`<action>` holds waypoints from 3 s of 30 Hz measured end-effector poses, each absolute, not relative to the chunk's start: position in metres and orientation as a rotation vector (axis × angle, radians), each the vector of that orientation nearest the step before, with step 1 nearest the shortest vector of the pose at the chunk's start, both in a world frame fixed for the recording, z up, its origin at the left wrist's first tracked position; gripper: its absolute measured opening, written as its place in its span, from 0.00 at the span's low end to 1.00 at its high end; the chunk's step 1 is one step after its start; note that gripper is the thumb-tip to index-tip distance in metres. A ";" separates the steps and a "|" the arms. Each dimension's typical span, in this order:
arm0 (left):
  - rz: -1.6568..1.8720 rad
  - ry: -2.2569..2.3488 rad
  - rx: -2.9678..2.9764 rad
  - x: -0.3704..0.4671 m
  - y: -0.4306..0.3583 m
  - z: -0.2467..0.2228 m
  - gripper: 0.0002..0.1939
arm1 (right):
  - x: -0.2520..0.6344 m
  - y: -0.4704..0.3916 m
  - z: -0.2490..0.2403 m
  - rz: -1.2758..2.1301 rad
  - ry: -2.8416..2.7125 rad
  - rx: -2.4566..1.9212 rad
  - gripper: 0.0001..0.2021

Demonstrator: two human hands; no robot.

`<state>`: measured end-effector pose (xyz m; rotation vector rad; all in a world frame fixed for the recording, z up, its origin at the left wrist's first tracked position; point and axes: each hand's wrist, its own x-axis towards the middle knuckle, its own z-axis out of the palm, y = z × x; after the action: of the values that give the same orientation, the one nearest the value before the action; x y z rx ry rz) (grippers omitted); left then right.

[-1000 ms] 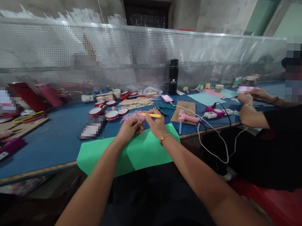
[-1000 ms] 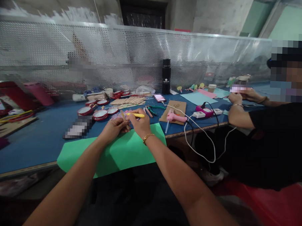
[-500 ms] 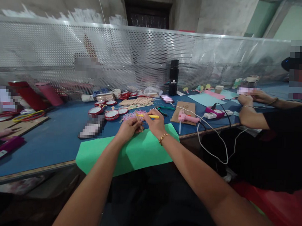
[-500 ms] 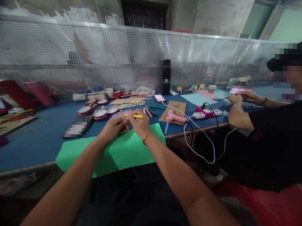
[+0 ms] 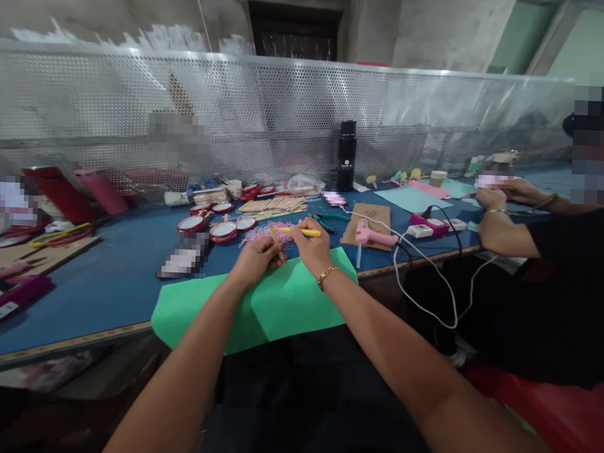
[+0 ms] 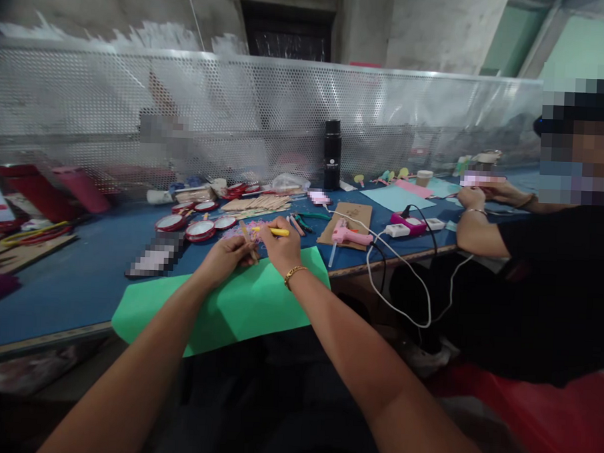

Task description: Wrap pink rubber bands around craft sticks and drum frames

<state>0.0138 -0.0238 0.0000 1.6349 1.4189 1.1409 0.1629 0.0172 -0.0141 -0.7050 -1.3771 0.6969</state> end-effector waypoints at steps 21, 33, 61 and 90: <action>1.131 1.440 1.649 0.012 -0.023 -0.001 0.27 | 0.162 0.017 -0.013 0.659 -1.437 -0.646 0.13; 1.131 1.429 1.662 0.013 -0.023 0.000 0.26 | 0.161 0.018 -0.014 0.705 -1.447 -0.619 0.13; 1.176 1.375 1.592 0.013 -0.025 -0.003 0.26 | 0.160 0.018 -0.017 0.784 -1.389 -0.623 0.14; 1.221 1.311 1.564 0.013 -0.023 -0.003 0.23 | 0.157 0.023 -0.024 0.815 -1.436 -0.573 0.14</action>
<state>0.0132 -0.0229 -0.0027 1.5642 1.3110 1.2209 0.1571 0.0233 -0.0239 -0.5732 -1.4365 0.8152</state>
